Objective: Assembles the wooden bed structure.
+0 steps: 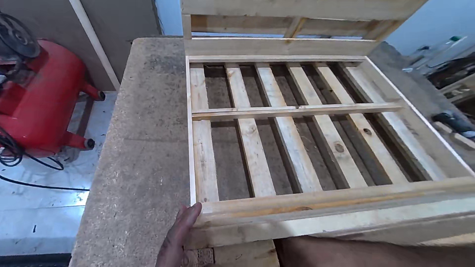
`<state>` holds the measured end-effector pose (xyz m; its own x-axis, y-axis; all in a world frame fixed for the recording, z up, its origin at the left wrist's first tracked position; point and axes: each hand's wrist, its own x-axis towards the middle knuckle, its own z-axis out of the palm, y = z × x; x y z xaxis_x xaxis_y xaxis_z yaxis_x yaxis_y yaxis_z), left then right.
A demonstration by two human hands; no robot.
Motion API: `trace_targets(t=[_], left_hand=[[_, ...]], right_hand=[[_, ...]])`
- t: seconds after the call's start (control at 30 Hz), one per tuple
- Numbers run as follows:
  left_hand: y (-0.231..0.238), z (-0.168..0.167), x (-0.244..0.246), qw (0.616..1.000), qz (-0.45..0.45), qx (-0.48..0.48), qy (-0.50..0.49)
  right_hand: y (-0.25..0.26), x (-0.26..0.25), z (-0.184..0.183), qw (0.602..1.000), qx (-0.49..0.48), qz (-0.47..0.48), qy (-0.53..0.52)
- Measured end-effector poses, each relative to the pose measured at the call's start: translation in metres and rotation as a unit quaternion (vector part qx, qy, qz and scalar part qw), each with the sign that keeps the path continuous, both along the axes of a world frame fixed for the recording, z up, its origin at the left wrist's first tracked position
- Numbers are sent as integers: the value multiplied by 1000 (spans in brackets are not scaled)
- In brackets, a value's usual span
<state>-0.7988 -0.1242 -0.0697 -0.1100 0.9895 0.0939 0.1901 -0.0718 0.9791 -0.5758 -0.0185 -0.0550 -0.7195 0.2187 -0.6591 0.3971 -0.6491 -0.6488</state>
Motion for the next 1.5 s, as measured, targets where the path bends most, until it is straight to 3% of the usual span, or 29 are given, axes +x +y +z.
trace_targets(t=[0.13, 0.3, 0.47, 0.97, 1.1, 1.27, 1.5], left_hand=[[0, 0, 0, 1000, 3, -2, -20], [1, -3, 0, 1000, 2, 15, -6], [2, -3, 3, 1000, 13, 10, -18], [2, -1, 1, 1000, 8, 6, 21], [3, 0, 2, 1000, 8, 6, 19], [3, -2, 1, 1000, 4, 9, 19], [-3, 1, 1, 1000, 13, 10, 20]], right_hand=[[-6, -2, 9, 998, 50, -13, -23], [0, -3, 6, 999, -20, -19, 17], [-5, 0, 6, 1000, 7, -23, -11], [2, 0, 3, 999, -30, 2, 37], [0, -4, 12, 999, 31, 15, -33], [1, 1, 3, 1000, -7, 12, 28], [2, -5, 11, 984, 127, 115, -50]])
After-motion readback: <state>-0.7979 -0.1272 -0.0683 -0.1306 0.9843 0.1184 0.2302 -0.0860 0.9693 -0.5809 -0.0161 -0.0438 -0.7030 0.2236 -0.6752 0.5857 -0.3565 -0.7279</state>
